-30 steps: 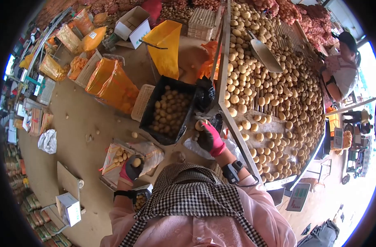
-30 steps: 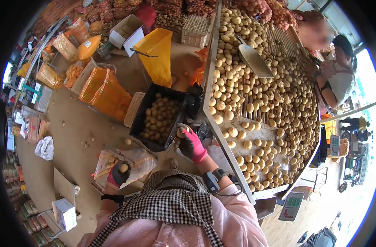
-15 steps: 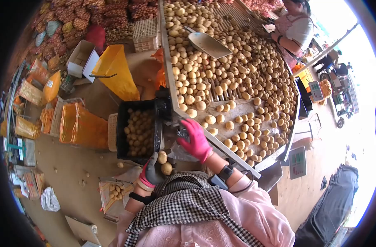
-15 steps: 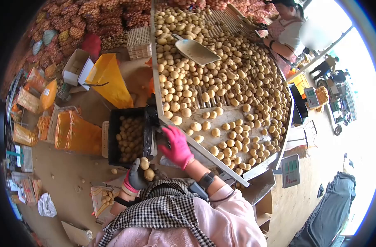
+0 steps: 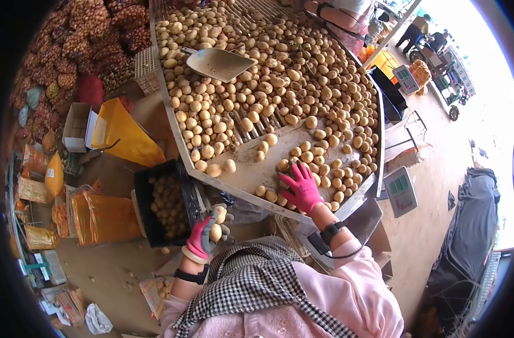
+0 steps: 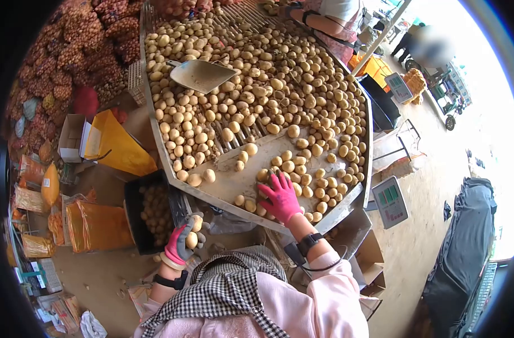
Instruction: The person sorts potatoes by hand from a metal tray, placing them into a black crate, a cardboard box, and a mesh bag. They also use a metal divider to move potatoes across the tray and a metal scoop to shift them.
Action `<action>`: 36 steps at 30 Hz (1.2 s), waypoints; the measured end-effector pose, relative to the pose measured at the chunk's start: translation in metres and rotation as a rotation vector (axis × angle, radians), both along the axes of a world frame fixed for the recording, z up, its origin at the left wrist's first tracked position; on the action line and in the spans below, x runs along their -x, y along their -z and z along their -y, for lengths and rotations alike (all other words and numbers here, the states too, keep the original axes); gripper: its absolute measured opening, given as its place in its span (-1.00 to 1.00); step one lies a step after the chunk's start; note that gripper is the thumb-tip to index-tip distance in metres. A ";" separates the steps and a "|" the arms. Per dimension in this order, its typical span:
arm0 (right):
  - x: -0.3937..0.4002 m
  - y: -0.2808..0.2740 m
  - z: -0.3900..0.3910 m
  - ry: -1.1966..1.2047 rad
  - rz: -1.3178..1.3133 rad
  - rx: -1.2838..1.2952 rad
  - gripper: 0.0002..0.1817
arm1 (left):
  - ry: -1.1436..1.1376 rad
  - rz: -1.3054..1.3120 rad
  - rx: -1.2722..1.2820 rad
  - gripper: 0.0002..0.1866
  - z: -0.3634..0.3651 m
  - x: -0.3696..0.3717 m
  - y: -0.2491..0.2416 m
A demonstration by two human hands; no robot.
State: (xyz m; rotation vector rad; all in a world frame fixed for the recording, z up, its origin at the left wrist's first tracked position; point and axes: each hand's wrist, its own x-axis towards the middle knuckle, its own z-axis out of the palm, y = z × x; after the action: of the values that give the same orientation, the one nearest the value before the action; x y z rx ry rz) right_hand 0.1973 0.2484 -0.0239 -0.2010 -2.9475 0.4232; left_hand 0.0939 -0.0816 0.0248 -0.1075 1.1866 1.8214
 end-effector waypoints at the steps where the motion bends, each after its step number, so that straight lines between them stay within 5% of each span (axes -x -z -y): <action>1: -0.007 -0.004 -0.003 0.024 0.004 0.016 -0.46 | 0.010 -0.011 0.021 -0.55 -0.009 0.005 0.001; 5: 0.006 -0.008 -0.001 -0.062 -0.147 0.117 -0.44 | 0.027 -0.057 0.125 -0.64 -0.049 0.024 0.019; 8: 0.028 0.002 0.018 -0.367 0.000 0.021 -0.54 | 0.040 -0.150 0.234 -0.68 -0.084 0.032 0.020; 12: 0.057 0.012 0.029 -0.381 0.313 0.093 -0.62 | 0.103 -0.231 0.340 -0.65 -0.134 0.038 0.027; 14: 0.052 0.005 0.022 -0.393 0.187 0.032 -0.63 | 0.154 -0.440 0.345 -0.67 -0.146 0.042 0.048; 18: 0.009 -0.020 -0.012 -0.074 -0.252 0.418 -0.68 | 0.108 -0.462 0.440 -0.65 -0.166 0.035 0.043; 19: -0.004 -0.023 -0.024 0.069 -0.325 0.524 -0.69 | 0.091 -0.652 0.444 -0.61 -0.163 0.040 0.070; 22: -0.033 0.001 -0.073 0.531 -0.404 0.886 -0.69 | -0.019 -0.591 0.470 -0.57 -0.176 0.040 0.037; 26: -0.028 -0.019 -0.152 0.456 -0.314 0.022 -0.66 | -0.202 -0.660 0.561 -0.52 -0.168 0.065 0.086; 28: 0.006 -0.028 -0.195 0.540 -0.471 -0.071 -0.61 | -0.171 -0.685 0.622 -0.50 -0.171 0.064 0.084; 30: 0.041 -0.016 -0.229 0.750 -0.340 -0.109 -0.52 | 0.127 -1.004 0.855 -0.51 -0.163 0.069 0.102; 31: 0.053 -0.011 -0.241 0.774 -0.033 0.027 -0.43 | 0.153 -1.048 0.947 -0.49 -0.172 0.060 0.078; 34: 0.069 -0.028 -0.222 0.633 -0.067 0.102 -0.56 | -0.112 -1.169 0.762 -0.47 -0.185 0.038 0.053; 35: 0.071 -0.025 -0.204 0.572 -0.146 0.346 -0.56 | -0.168 -0.827 0.553 -0.53 -0.204 0.016 0.006; 36: 0.073 -0.023 -0.179 0.503 -0.219 0.587 -0.55 | -0.176 -0.820 0.560 -0.53 -0.206 0.013 0.008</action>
State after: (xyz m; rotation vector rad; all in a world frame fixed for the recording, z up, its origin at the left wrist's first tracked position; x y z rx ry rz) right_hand 0.1248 0.4273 -0.0014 -0.8708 -2.3599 1.1207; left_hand 0.0807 0.1248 0.0173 0.2530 2.3083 1.6616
